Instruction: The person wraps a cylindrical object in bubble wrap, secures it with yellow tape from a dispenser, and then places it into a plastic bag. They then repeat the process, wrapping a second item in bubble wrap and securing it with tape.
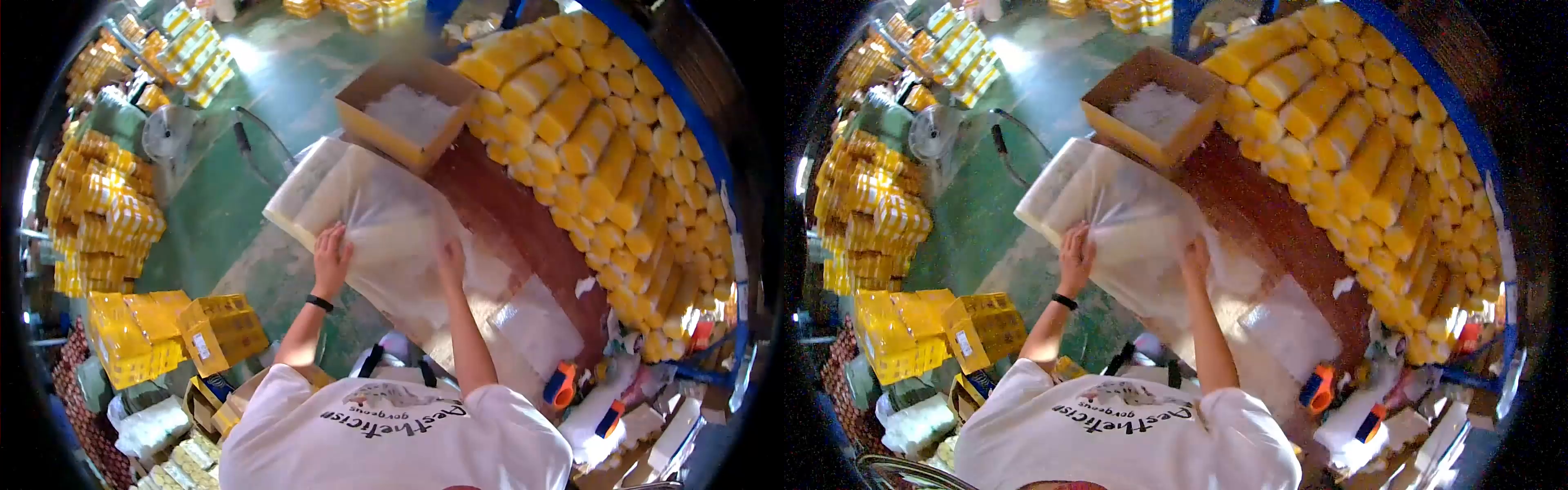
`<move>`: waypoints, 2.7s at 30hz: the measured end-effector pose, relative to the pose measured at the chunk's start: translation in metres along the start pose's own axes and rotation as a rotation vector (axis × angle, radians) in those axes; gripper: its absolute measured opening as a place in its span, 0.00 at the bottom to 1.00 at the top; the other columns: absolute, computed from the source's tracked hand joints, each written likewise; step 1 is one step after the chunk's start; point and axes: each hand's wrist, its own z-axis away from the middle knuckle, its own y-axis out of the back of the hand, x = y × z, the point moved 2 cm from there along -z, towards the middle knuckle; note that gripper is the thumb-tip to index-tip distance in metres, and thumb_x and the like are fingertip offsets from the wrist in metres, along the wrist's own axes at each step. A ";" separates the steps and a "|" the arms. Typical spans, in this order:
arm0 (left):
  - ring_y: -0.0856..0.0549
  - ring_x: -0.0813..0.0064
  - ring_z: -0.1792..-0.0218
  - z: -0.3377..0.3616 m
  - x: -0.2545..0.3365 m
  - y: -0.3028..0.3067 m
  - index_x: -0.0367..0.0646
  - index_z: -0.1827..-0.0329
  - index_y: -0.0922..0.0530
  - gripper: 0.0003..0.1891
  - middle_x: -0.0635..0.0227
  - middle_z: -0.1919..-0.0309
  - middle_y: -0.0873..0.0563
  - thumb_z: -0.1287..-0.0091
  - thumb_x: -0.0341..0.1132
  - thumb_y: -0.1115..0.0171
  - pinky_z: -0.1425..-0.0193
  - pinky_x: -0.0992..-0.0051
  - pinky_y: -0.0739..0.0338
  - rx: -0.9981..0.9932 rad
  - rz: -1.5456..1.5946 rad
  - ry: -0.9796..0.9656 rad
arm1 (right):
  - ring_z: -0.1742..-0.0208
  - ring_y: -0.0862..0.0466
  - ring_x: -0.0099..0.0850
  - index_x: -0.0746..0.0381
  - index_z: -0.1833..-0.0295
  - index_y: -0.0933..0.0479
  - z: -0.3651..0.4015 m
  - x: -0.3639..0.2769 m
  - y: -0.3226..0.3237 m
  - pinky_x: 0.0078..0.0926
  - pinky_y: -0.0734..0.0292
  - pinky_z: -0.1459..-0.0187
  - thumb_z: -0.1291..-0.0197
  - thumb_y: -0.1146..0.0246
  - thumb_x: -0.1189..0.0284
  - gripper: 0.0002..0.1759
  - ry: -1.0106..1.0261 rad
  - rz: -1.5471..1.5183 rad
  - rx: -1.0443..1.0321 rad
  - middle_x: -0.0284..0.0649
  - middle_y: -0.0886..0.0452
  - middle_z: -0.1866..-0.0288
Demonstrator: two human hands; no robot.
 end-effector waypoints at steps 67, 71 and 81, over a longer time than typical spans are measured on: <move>0.24 0.81 0.61 0.194 0.391 -0.231 0.43 0.56 0.27 0.05 0.74 0.63 0.23 0.28 0.29 0.53 0.54 0.77 0.28 -0.924 1.211 -0.005 | 0.40 0.28 0.43 0.66 0.40 0.31 0.287 0.078 0.440 0.36 0.29 0.44 0.44 0.36 0.61 0.30 -0.155 0.599 0.571 0.47 0.28 0.42; 0.23 0.76 0.53 0.154 0.453 -0.134 0.40 0.49 0.27 0.09 0.71 0.58 0.22 0.28 0.30 0.52 0.46 0.74 0.27 -1.005 1.480 0.061 | 0.43 0.25 0.31 0.68 0.41 0.27 0.250 0.128 0.444 0.27 0.31 0.42 0.39 0.38 0.50 0.33 -0.134 -0.251 0.421 0.44 0.23 0.44; 0.19 0.68 0.57 0.056 0.345 -0.125 0.38 0.43 0.28 0.16 0.67 0.57 0.18 0.32 0.33 0.46 0.50 0.73 0.24 -0.653 0.891 0.064 | 0.51 0.18 0.36 0.64 0.48 0.21 0.302 0.019 0.433 0.38 0.21 0.49 0.34 0.43 0.68 0.14 0.112 -1.201 -0.106 0.42 0.18 0.50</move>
